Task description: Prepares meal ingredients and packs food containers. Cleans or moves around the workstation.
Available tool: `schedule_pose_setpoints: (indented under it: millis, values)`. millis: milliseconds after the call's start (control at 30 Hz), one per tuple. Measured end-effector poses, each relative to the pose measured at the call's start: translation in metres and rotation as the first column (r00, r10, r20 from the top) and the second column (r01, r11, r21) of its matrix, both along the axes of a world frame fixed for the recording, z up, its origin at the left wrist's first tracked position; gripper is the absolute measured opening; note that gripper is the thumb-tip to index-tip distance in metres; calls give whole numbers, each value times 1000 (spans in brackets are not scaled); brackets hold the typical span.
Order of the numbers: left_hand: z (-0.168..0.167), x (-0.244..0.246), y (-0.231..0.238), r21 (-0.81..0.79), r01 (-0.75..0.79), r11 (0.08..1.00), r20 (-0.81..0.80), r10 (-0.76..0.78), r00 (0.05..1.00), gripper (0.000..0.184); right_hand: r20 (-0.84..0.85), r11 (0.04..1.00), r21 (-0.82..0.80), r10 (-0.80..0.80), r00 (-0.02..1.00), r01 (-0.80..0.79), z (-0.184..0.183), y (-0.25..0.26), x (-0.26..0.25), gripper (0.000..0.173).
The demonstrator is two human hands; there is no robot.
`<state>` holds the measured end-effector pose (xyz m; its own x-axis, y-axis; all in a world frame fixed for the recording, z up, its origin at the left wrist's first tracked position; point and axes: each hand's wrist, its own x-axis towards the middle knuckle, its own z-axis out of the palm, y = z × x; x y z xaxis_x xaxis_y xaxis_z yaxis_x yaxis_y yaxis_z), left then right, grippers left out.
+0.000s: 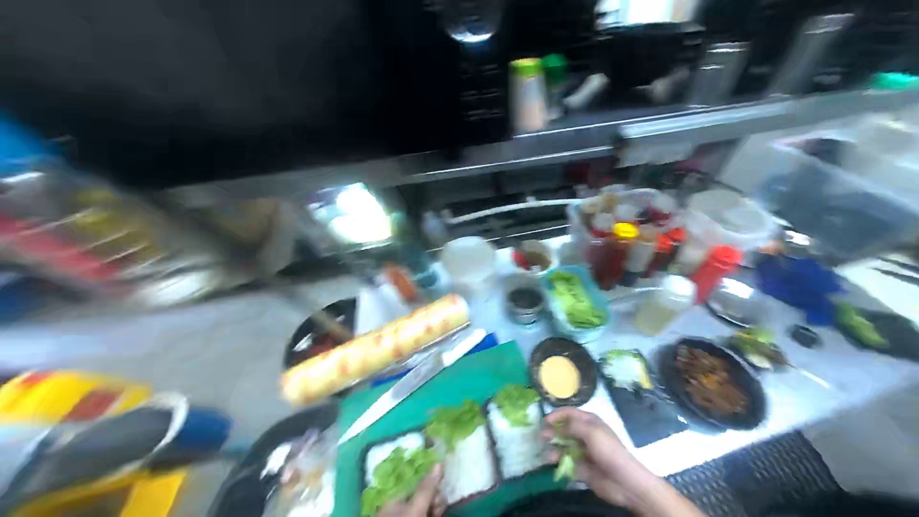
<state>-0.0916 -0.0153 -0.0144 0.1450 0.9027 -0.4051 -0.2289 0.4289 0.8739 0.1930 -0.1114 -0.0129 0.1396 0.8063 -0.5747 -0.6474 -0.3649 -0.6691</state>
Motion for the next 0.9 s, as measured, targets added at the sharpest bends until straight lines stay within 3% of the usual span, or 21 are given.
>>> schedule_pose_setpoints:
  millis: [167,400,533,633,700,800,867,900]
  values:
    - [-12,-26,-27,3,-152,988,-225,149,963,20,-44,978,-200,46,998,-54,-9,8,8,37]
    - [-23,-40,-54,-36,-102,994,-326,85,942,31,155,913,-188,390,908,-361,7,56,-13,33]
    - [-30,-53,-51,-60,-20,998,-327,0,945,27,227,836,-97,547,806,-540,26,108,-70,36]
    - [-34,-58,-48,-67,-47,997,-249,29,968,30,170,800,148,558,812,-581,52,151,-140,46]
    - [-34,-57,-43,-85,-66,994,-184,49,982,29,326,790,183,512,795,-585,61,177,-174,54]
    - [-30,-58,-34,-107,-100,989,-92,90,992,31,648,646,47,561,515,-762,59,187,-183,82]
    - [-31,-56,-29,-79,-88,993,-95,81,992,34,701,476,-50,643,309,-878,52,172,-172,94]
    - [-33,-55,-27,-55,-66,996,-108,60,992,36,697,420,-81,672,249,-904,43,161,-165,92]
